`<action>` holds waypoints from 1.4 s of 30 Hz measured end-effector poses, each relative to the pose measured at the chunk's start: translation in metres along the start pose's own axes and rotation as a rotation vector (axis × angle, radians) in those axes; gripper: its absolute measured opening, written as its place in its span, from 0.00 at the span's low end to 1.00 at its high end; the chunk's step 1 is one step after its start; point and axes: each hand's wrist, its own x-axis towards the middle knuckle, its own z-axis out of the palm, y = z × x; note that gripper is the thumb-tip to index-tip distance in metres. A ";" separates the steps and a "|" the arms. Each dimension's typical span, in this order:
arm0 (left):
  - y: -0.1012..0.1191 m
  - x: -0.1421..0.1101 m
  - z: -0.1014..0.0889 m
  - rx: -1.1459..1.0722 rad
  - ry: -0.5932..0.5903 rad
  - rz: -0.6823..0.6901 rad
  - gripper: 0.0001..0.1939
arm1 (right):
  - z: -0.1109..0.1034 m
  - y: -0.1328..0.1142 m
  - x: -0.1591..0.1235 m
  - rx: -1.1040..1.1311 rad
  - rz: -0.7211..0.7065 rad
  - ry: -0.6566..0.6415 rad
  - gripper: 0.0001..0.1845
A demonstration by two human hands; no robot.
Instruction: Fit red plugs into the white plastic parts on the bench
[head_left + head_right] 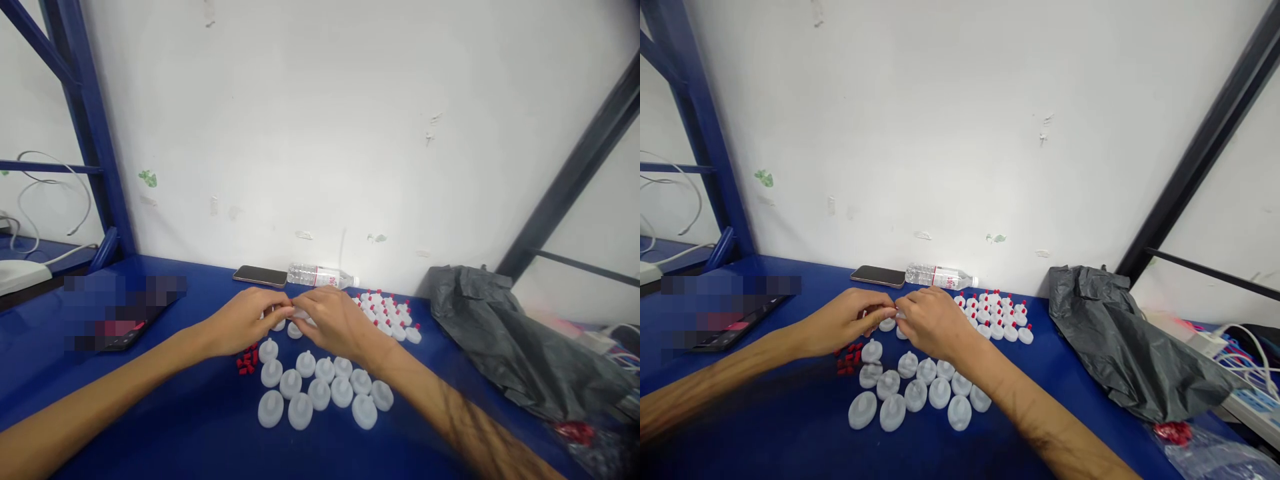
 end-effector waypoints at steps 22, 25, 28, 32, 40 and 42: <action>-0.011 0.000 -0.013 0.128 -0.090 0.035 0.10 | -0.043 0.007 0.004 0.152 0.304 -0.394 0.09; -0.009 0.001 -0.012 -0.040 0.019 0.023 0.15 | -0.045 0.005 0.006 0.281 0.289 -0.297 0.23; -0.006 0.002 -0.011 -0.220 0.063 -0.049 0.19 | -0.046 0.001 0.008 0.295 0.285 -0.302 0.25; -0.005 0.001 -0.017 -0.025 0.100 -0.054 0.16 | -0.048 -0.001 0.010 0.175 0.316 -0.302 0.21; -0.006 -0.007 -0.024 0.374 -0.184 -0.140 0.12 | -0.049 -0.005 0.008 0.026 0.299 -0.315 0.19; -0.006 -0.008 -0.023 0.372 -0.198 -0.138 0.12 | -0.046 -0.007 0.007 0.036 0.286 -0.313 0.16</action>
